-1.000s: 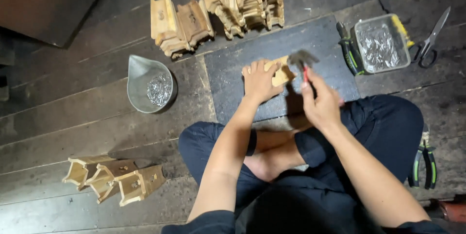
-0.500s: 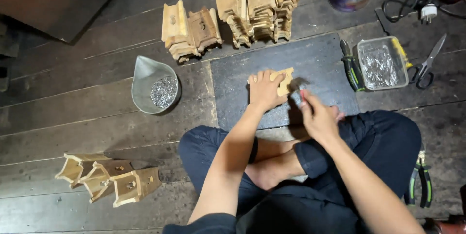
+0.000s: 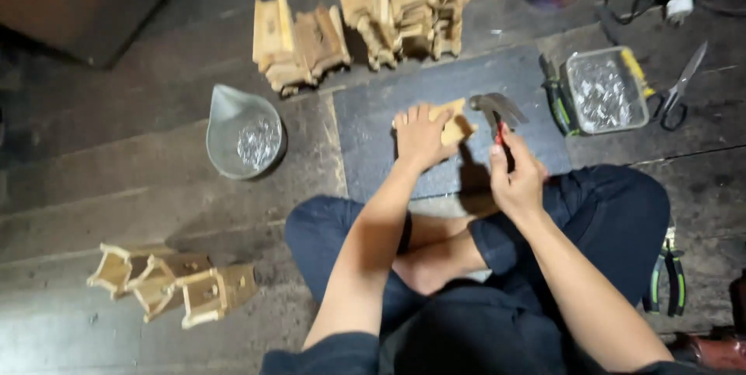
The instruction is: Assembling small wooden structures by hammering nails into pre-cut wooden panels while sitting on the floor.
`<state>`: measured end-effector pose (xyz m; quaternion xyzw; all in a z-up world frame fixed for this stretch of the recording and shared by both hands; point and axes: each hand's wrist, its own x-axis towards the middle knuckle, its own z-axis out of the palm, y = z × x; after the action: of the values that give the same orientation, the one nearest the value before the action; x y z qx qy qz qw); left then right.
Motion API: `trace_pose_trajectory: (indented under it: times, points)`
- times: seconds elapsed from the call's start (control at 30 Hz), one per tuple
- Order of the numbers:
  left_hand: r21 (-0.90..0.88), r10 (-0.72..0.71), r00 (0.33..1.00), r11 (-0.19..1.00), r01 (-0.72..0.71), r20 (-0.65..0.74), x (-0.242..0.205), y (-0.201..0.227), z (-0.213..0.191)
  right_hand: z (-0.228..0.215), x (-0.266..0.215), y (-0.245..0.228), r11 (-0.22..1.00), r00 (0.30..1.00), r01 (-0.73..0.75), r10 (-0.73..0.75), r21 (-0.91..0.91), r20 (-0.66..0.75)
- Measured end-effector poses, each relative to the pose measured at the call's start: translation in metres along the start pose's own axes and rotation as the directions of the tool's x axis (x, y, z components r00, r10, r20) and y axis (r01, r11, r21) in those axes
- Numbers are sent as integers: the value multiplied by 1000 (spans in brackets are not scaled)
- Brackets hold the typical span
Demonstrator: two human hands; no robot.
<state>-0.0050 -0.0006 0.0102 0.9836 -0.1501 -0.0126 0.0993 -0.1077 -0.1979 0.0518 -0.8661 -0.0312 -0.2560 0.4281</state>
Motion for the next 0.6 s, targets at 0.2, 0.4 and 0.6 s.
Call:
trace_pose_trajectory:
  times: [0.2,0.4,0.6]
  points:
    - [-22,4,1000,1000,-4,7,0,-3,0,32,-21,56,946,938,-250,290,-208,190]
    - [-5,-5,999,1000,5,47,-1,0,-12,58,-42,86,924,939,-205,279,-322,203]
    - [-33,7,1000,999,-7,-3,-10,7,-15,43,-57,43,847,930,-217,331,-486,161]
